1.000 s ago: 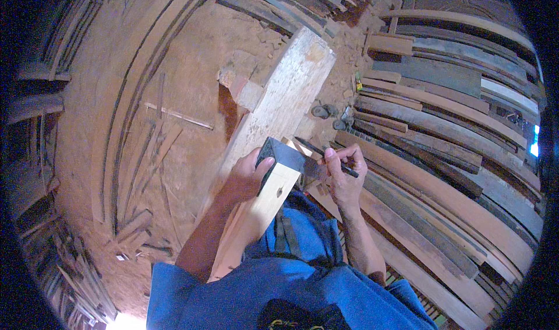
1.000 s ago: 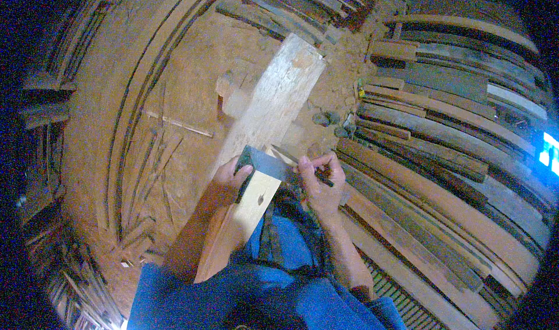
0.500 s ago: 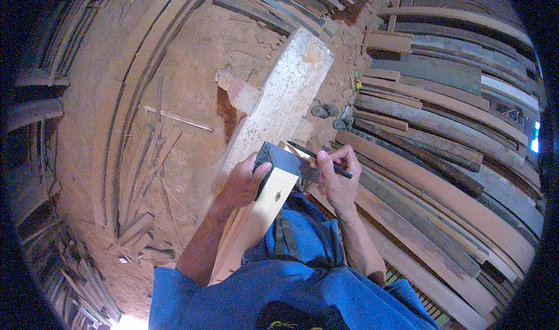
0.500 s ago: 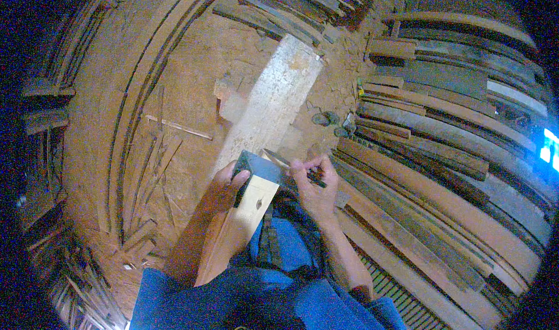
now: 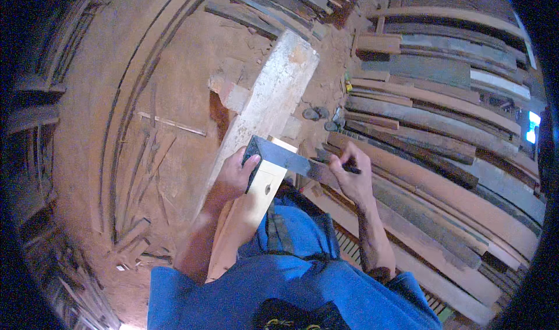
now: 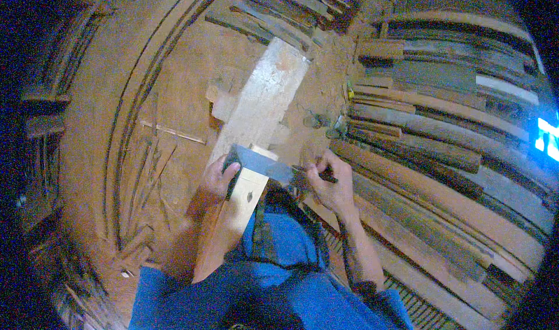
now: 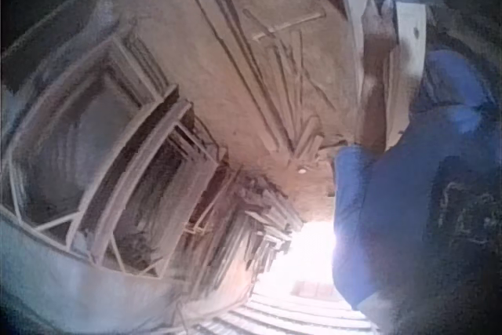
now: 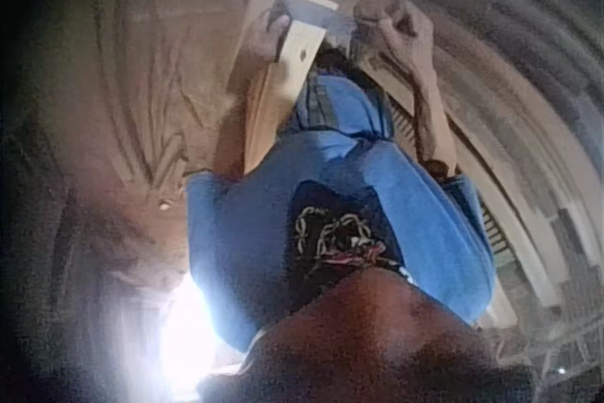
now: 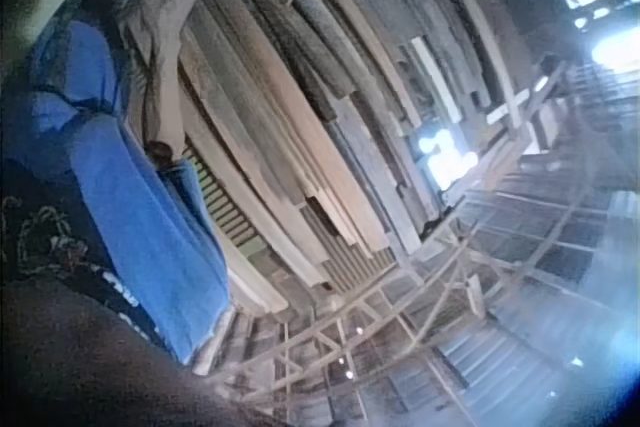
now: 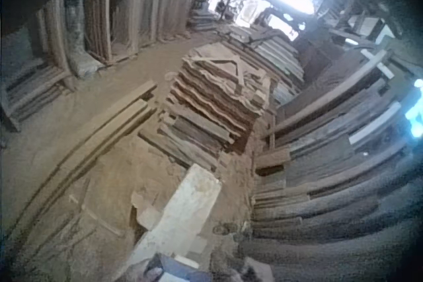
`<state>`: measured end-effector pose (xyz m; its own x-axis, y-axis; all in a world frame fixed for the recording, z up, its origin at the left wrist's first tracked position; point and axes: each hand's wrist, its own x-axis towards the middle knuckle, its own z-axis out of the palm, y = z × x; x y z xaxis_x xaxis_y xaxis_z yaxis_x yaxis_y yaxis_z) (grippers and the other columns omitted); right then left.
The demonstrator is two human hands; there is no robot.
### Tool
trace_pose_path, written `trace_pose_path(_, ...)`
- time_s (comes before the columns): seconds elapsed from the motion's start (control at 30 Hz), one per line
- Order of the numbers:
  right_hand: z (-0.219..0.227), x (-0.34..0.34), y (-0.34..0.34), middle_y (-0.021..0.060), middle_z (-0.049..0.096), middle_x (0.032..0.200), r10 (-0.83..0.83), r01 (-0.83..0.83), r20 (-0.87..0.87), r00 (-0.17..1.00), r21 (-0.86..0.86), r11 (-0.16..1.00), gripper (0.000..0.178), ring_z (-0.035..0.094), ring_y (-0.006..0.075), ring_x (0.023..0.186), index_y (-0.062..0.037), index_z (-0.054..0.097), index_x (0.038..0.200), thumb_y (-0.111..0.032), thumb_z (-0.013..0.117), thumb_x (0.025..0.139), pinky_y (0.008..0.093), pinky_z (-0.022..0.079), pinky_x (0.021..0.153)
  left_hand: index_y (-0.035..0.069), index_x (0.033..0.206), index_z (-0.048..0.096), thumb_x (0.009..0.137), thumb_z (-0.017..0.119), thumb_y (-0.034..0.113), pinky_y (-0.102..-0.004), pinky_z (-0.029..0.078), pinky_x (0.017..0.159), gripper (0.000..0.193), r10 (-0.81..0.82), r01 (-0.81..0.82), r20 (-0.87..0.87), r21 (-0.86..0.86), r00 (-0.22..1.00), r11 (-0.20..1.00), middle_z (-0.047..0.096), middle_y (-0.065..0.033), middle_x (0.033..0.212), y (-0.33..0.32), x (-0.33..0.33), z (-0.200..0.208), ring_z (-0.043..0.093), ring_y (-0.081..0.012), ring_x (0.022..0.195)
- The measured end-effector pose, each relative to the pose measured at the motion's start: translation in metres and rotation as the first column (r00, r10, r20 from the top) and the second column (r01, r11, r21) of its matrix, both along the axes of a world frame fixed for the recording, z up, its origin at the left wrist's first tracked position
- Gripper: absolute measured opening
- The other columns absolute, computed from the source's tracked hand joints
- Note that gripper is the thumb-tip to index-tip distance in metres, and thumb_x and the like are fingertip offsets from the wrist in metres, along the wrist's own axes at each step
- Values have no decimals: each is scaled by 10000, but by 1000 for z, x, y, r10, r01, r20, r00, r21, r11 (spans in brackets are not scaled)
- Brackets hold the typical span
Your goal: The person measures and marks a wooden plank using a metal square and pencil, then uses a wooden marking gauge to scribe lines along the plank. The person repeatedly positions the tools, draws lines, and repositions the plank to continue marking.
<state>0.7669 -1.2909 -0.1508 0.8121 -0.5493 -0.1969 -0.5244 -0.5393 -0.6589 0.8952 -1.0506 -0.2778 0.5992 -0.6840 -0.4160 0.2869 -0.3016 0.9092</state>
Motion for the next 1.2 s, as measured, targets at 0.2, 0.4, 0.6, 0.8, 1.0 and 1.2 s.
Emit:
trace_pose_path(0.2,-3,-37,9,-5,528,728,-290,246,120,950,291,925,266,488,107,694,-84,496,797,-165,721,914,276,421,643,-46,1184,596,1046,535,270,-443,503,895,350,-45,35,115,90,992,995,684,-264,1015,8,-5,27,681,-354,993)
trace_pose_path(0.4,-16,-62,8,-4,597,773,-254,138,192,948,473,870,117,508,50,630,-71,605,1060,-173,635,1012,232,409,552,-29,1180,607,1018,579,289,-485,505,903,358,5,-125,375,296,927,947,678,-297,1050,68,-72,99,647,-466,1029)
trace_pose_path(0.6,-40,-59,20,42,691,914,501,-553,245,830,474,685,209,631,140,826,-69,721,1088,-228,715,952,291,507,740,-20,1138,635,925,681,279,-480,515,845,369,662,-716,313,476,681,511,686,-270,956,102,-260,177,668,-454,953)
trace_pose_path(0.8,-21,-65,90,105,740,986,865,-880,358,352,442,175,201,683,199,919,-18,750,1066,-160,725,925,329,536,832,-7,1126,686,913,711,237,-458,522,858,325,935,-901,302,431,186,40,723,-205,986,91,-429,177,692,-342,929)
trace_pose_path(1.0,-7,-107,170,126,713,833,986,-935,149,80,355,22,268,690,241,808,-27,693,892,-248,598,1010,385,539,776,-19,1179,590,980,662,370,-455,530,852,443,860,-899,497,422,120,-119,682,-268,986,81,-512,150,683,-419,960)
trace_pose_path(1.2,-31,-146,256,40,615,785,969,-710,244,-40,675,-200,283,564,120,739,-8,600,933,-232,512,1083,297,474,703,17,1186,467,1019,636,302,-426,531,750,371,884,-856,166,224,-437,-465,669,-156,899,113,-561,123,673,-270,829)
